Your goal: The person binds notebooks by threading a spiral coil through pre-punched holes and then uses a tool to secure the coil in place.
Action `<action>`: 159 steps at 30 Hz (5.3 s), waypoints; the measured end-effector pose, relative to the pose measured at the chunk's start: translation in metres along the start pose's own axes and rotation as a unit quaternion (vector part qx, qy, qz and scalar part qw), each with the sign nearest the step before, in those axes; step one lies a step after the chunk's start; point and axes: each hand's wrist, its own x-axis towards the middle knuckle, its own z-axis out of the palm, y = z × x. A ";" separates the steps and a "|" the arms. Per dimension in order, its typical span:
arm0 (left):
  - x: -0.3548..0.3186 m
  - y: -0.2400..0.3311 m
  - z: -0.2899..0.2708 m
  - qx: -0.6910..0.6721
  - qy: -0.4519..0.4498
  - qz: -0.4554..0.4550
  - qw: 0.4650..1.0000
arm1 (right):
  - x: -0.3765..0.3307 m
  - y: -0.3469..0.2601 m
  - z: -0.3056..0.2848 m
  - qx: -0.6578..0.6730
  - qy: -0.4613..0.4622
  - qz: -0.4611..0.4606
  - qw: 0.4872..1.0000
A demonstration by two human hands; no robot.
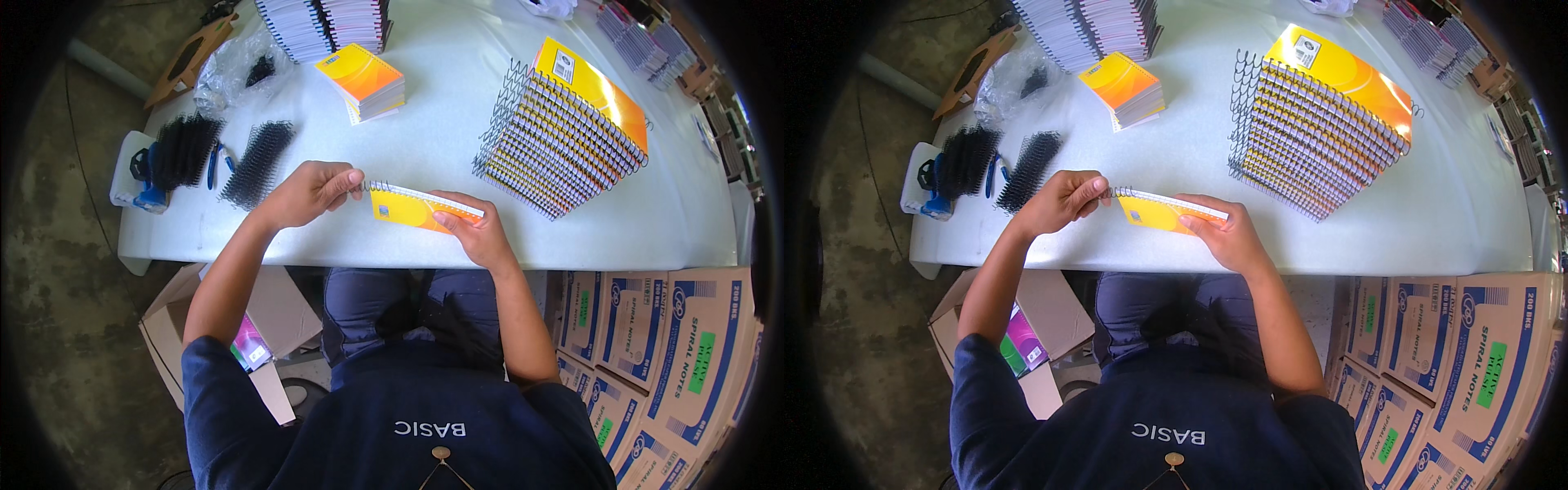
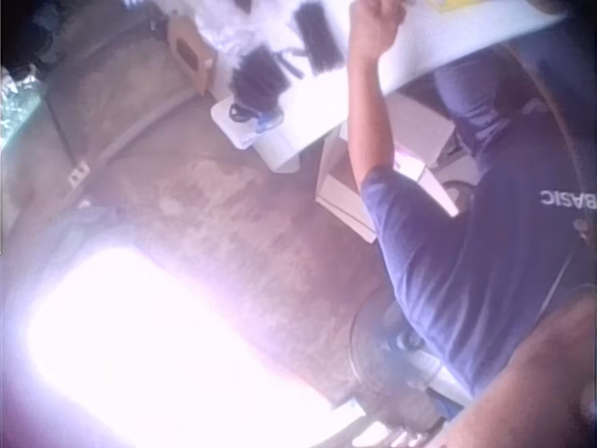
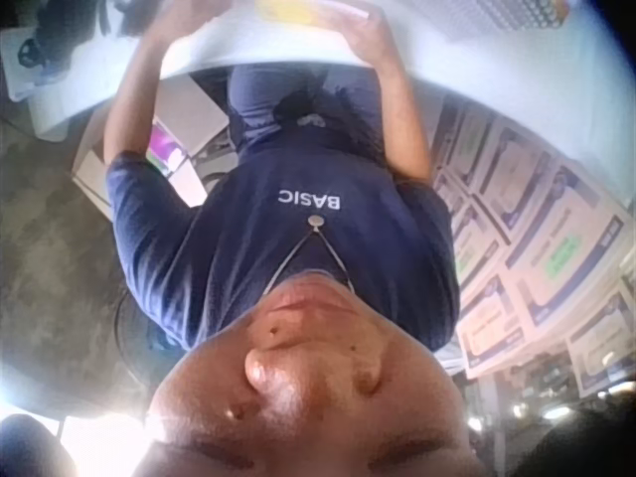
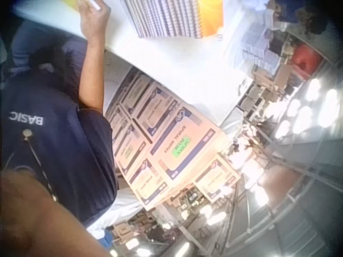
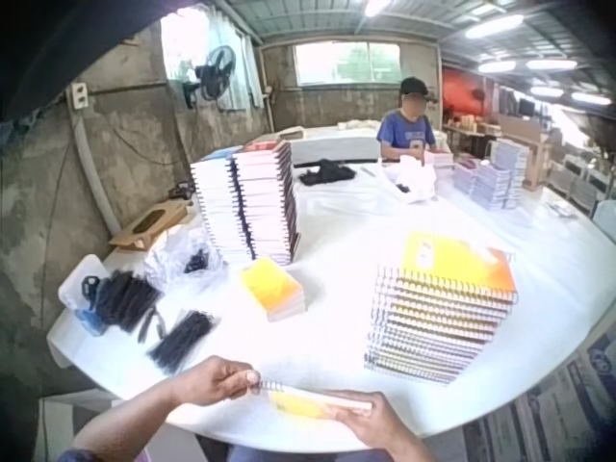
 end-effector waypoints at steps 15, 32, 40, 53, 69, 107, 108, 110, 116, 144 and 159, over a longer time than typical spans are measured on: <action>0.016 0.035 0.004 0.359 0.024 0.178 0.916 | -0.002 0.001 0.002 -0.074 0.024 -0.072 0.994; -0.008 -0.059 0.092 0.489 0.380 0.185 0.763 | -0.027 0.001 0.042 -0.159 0.042 -0.194 0.967; -0.015 -0.067 0.089 0.464 0.391 0.228 0.761 | -0.025 0.009 0.052 -0.221 0.041 -0.259 0.940; -0.027 -0.069 0.134 0.524 0.304 0.344 0.717 | -0.022 0.010 0.046 -0.228 0.061 -0.284 0.929; -0.016 -0.085 0.145 0.324 0.197 0.296 0.877 | -0.017 0.009 0.055 -0.185 0.021 -0.235 0.954; 0.020 0.071 0.048 0.265 0.012 0.193 0.945 | 0.003 0.010 0.032 -0.011 -0.005 -0.069 0.998; 0.019 0.074 0.047 0.271 0.011 0.180 0.946 | 0.003 0.010 0.032 -0.023 -0.015 -0.061 0.998; 0.020 0.069 0.052 0.312 0.019 0.146 0.938 | 0.000 0.009 0.032 -0.039 -0.023 -0.029 0.999; 0.007 0.014 0.113 0.361 0.218 0.233 0.876 | -0.001 0.011 0.033 -0.033 -0.014 -0.066 0.997; 0.022 0.057 0.059 0.287 0.076 0.217 0.930 | -0.001 0.014 0.031 -0.015 0.002 -0.056 0.998; 0.016 0.052 0.069 0.256 0.104 0.202 0.939 | -0.001 0.016 0.038 -0.039 0.004 -0.095 0.995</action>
